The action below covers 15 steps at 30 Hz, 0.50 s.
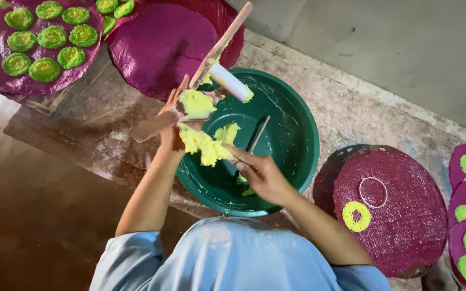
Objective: The person scoops green dough from a green basin into a wooden hand press, then squeezes the press to extrude ring-shaped cookies onto round pink boards. They fill a board with cookies, set finished boards aside, and reload the press to continue.
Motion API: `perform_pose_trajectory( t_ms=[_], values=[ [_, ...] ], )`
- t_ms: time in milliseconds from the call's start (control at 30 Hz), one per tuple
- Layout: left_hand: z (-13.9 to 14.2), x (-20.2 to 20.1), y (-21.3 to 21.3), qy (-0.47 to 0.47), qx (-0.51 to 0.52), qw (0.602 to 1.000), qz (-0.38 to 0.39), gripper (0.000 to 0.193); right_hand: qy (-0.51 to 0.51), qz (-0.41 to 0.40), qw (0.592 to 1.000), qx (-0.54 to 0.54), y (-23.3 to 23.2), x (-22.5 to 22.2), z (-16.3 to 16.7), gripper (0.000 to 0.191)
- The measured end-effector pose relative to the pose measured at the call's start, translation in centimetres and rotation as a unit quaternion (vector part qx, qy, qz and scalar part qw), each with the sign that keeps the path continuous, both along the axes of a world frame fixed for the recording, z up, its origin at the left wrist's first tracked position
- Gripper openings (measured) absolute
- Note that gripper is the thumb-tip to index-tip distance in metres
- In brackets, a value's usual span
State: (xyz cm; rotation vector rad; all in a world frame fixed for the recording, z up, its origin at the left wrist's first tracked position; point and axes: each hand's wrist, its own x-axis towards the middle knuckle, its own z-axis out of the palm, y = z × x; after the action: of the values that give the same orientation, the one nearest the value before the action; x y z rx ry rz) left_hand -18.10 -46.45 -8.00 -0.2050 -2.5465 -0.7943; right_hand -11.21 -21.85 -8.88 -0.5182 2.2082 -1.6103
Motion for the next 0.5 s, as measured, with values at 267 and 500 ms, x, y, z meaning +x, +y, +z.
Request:
perform_pose_trajectory(
  t_ms=[267, 500],
  values=[
    [0.2, -1.2, 3.5, -0.008, -0.112, 0.993, 0.038, 0.045, -0.047, -0.101, 0.992, -0.058, 0.4, -4.1, -1.6, 0.049],
    [-2.0, -2.4, -0.9, -0.112, 0.137, 0.983, -0.049, 0.050, 0.240, 0.024, 0.970, 0.013, 1.9, -2.8, 1.3, 0.049]
  ],
)
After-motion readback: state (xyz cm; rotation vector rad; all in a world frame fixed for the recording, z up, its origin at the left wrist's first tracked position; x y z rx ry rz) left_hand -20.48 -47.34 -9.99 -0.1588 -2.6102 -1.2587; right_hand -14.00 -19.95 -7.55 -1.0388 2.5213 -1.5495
